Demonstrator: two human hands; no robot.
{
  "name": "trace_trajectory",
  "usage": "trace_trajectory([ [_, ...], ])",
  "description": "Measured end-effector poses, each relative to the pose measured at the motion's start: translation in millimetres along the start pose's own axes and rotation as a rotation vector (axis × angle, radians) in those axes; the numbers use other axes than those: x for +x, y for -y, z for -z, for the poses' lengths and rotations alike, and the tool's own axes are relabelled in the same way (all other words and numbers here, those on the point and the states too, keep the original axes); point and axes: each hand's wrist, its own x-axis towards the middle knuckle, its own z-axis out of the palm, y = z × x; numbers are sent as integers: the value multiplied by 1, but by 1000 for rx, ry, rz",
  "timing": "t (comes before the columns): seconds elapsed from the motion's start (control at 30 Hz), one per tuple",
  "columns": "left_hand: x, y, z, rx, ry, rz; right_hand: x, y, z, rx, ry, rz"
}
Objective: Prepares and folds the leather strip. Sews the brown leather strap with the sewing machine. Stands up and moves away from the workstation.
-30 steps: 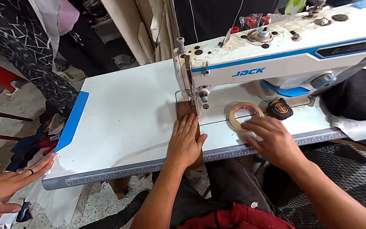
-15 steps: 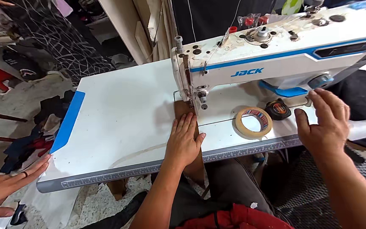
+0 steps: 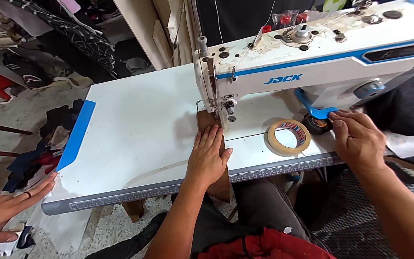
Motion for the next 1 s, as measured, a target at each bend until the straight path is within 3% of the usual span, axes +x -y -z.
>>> trace_trajectory([
  [0.4, -1, 1, -6, -54, -78, -47, -1, 11, -3, 2, -23, -75],
  [0.6, -1, 4, -9, -43, -87, -43, 6, 55, -16, 136, -95, -355],
  [0.7, 0, 4, -9, -46, -98, -49, -6, 72, -16, 109, -130, -338],
  [1.0, -1, 5, -10, -28, -104, -37, -3, 26, 21, -170, 54, -456],
])
